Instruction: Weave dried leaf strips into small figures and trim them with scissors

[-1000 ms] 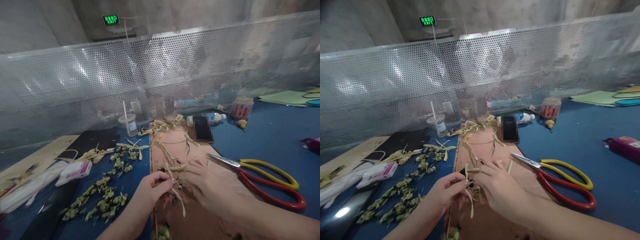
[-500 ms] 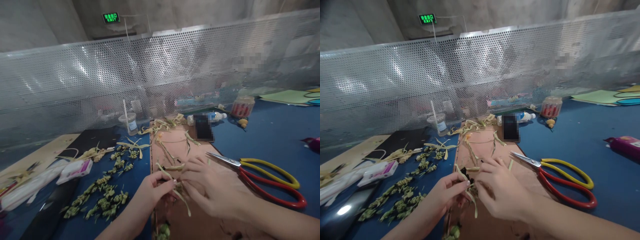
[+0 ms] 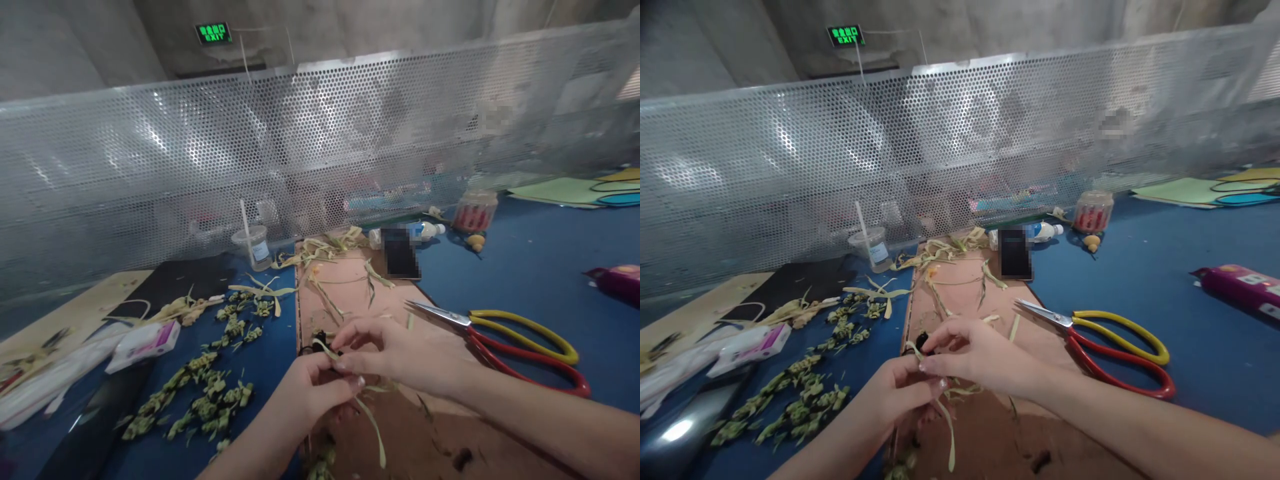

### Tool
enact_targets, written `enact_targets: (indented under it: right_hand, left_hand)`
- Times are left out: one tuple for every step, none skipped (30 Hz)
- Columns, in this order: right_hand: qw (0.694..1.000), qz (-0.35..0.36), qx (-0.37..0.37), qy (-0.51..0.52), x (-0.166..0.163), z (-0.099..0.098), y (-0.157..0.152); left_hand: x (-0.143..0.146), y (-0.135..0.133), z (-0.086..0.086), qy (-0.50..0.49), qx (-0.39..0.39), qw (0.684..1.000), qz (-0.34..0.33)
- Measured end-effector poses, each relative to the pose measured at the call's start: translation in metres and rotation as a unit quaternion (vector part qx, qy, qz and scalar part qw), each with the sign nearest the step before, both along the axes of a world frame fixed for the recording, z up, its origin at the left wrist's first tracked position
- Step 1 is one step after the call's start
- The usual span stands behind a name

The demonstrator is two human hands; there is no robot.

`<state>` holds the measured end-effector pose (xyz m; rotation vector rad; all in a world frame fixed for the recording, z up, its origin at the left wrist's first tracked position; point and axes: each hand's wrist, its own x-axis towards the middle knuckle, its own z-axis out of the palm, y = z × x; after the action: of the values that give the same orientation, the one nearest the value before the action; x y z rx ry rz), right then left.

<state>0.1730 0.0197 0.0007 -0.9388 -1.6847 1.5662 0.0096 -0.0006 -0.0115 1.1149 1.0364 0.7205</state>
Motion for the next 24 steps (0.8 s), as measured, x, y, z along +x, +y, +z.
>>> enact_targets:
  right_hand:
    - [1.0, 0.003, -0.004, -0.01, 0.0, 0.001, 0.0]
    - [1.0, 0.005, -0.002, -0.018, 0.0, 0.003, 0.0]
    - [1.0, 0.004, 0.003, -0.026, 0.0, 0.004, 0.0]
    - [0.999, 0.0, 0.012, -0.038, -0.001, 0.005, -0.001]
    - [0.998, -0.008, 0.024, -0.055, -0.001, 0.006, -0.001]
    - [0.996, -0.019, 0.04, -0.077, 0.0, 0.007, -0.002]
    - [0.993, -0.03, 0.06, -0.099, 0.0, 0.007, -0.002]
    - [0.989, -0.036, 0.08, -0.12, 0.001, 0.008, -0.003]
    - [0.985, -0.037, 0.098, -0.135, 0.001, 0.008, -0.004]
    - [0.982, -0.035, 0.113, -0.146, 0.002, 0.009, -0.005]
    - [0.98, -0.033, 0.124, -0.152, 0.002, 0.009, -0.006]
    - [0.979, -0.033, 0.134, -0.153, 0.002, 0.01, -0.007]
    - [0.978, -0.034, 0.143, -0.151, 0.001, 0.01, -0.008]
    - [0.976, -0.04, 0.154, -0.146, 0.0, 0.01, -0.008]
    - [0.975, -0.045, 0.166, -0.141, -0.001, 0.01, -0.009]
    - [0.974, -0.049, 0.176, -0.137, -0.003, 0.009, -0.009]
    - [0.972, -0.053, 0.185, -0.138, -0.004, 0.009, -0.01]
    - [0.969, -0.057, 0.192, -0.142, -0.005, 0.008, -0.01]
    - [0.967, -0.061, 0.198, -0.149, -0.006, 0.008, -0.01]
    - [0.964, -0.065, 0.202, -0.158, -0.006, 0.008, -0.011]
    - [0.963, -0.065, 0.2, -0.168, -0.005, 0.009, -0.011]
    - [0.963, -0.06, 0.195, -0.178, -0.004, 0.009, -0.012]
    - [0.963, -0.051, 0.187, -0.188, -0.002, 0.009, -0.012]
    - [0.963, -0.036, 0.179, -0.198, 0.0, 0.01, -0.013]
  left_hand:
    - [0.0, 0.0, 0.0, -0.001, 0.001, 1.0, 0.004]
    - [0.001, -0.001, 0.001, -0.001, 0.001, 1.0, 0.008]
    - [0.001, -0.001, 0.001, 0.0, 0.002, 1.0, 0.009]
    - [0.001, -0.002, 0.001, 0.0, 0.003, 1.0, 0.01]
    - [0.001, -0.002, 0.002, 0.0, 0.006, 1.0, 0.011]
    - [0.001, -0.003, 0.002, 0.0, 0.01, 1.0, 0.011]
    - [0.0, -0.003, 0.003, -0.001, 0.016, 1.0, 0.011]
    - [0.0, -0.003, 0.004, -0.001, 0.019, 1.0, 0.011]
    - [-0.001, -0.003, 0.005, 0.0, 0.019, 1.0, 0.009]
    - [-0.002, -0.004, 0.005, 0.004, 0.017, 1.0, 0.007]
    - [-0.002, -0.004, 0.005, 0.011, 0.011, 1.0, 0.002]
    - [-0.003, -0.004, 0.005, 0.021, 0.003, 1.0, -0.003]
    - [-0.003, -0.004, 0.005, 0.031, -0.004, 0.999, -0.011]
    - [-0.003, -0.004, 0.004, 0.04, -0.01, 0.999, -0.02]
    - [-0.002, -0.004, 0.002, 0.045, -0.013, 0.998, -0.029]
    - [-0.002, -0.004, 0.0, 0.045, -0.015, 0.998, -0.033]
    - [-0.002, -0.003, -0.001, 0.041, -0.014, 0.999, -0.032]
    - [-0.001, -0.002, -0.003, 0.035, -0.011, 0.999, -0.025]
    - [-0.001, -0.001, -0.003, 0.029, -0.006, 0.999, -0.016]
    - [-0.002, 0.0, -0.004, 0.023, 0.003, 1.0, -0.006]
    - [-0.003, 0.001, -0.003, 0.02, 0.014, 1.0, 0.003]
    - [-0.004, 0.003, -0.002, 0.019, 0.027, 0.999, 0.01]
    - [-0.005, 0.004, 0.0, 0.021, 0.039, 0.999, 0.014]
    - [-0.006, 0.004, 0.002, 0.029, 0.052, 0.998, 0.017]
